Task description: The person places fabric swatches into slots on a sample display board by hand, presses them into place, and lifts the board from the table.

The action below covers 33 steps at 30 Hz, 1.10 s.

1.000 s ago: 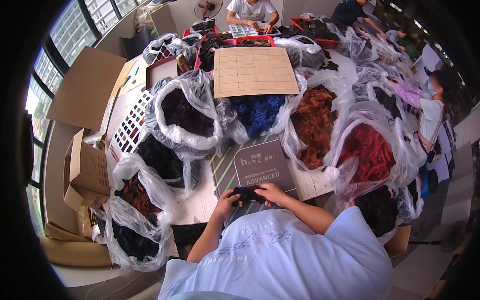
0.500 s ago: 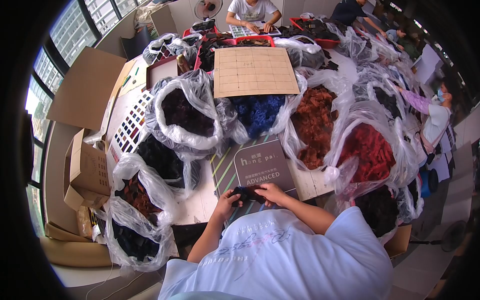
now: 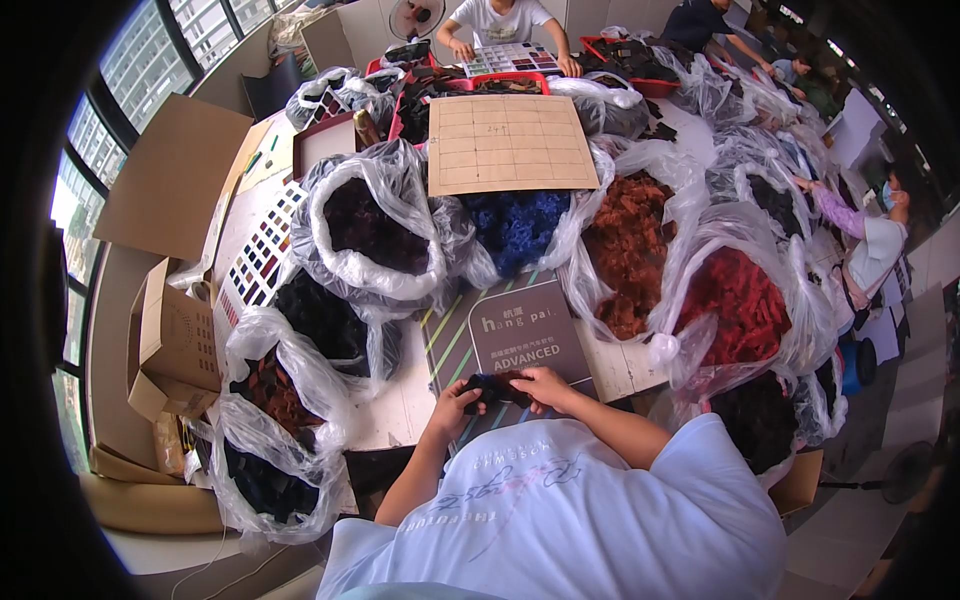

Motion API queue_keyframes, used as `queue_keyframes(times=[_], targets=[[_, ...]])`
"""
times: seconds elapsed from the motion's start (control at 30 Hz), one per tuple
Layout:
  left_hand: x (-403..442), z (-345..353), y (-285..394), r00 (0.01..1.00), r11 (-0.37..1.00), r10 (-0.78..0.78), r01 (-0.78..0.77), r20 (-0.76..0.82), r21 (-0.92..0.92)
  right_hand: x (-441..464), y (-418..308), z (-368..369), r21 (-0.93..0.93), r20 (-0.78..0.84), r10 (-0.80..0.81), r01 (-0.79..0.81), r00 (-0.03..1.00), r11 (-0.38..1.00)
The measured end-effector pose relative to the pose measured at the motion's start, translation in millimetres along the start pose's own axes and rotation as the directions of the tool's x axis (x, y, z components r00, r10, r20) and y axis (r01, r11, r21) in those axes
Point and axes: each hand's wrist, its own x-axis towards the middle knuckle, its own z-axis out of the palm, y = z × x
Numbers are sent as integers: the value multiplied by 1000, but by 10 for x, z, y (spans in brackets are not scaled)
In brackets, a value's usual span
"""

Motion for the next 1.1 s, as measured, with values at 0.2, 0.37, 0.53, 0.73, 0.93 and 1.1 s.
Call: queue_keyframes(times=[0.2, 0.37, 0.53, 0.73, 0.93, 1.1], targets=[[2, 2, -4, 1000, 1000, 0, 0, -8, -1, -10, -12, -2, 20, 10, -8, 8, 1000, 1000], [6, -5, -8, 1000, 1000, 0, 0, -5, -1, -36, -49, 8, 17, 6, -2, 2, 1000, 1000], [-13, 19, 16, 1000, 1000, -4, 4, -10, -1, -5, -13, -2, 15, 10, 4, -4, 1000, 1000], [3, 1, 4, 1000, 1000, -12, 12, -9, -2, 12, 4, -11, 16, 18, 7, -7, 1000, 1000], [4, -2, 0, 1000, 1000, -14, 14, -8, -11, -11, -16, -6, 17, 17, -1, 1, 1000, 1000], [0, -2, 3, 1000, 1000, -12, 12, -6, -9, -17, -23, -5, 17, 18, -7, 7, 1000, 1000]])
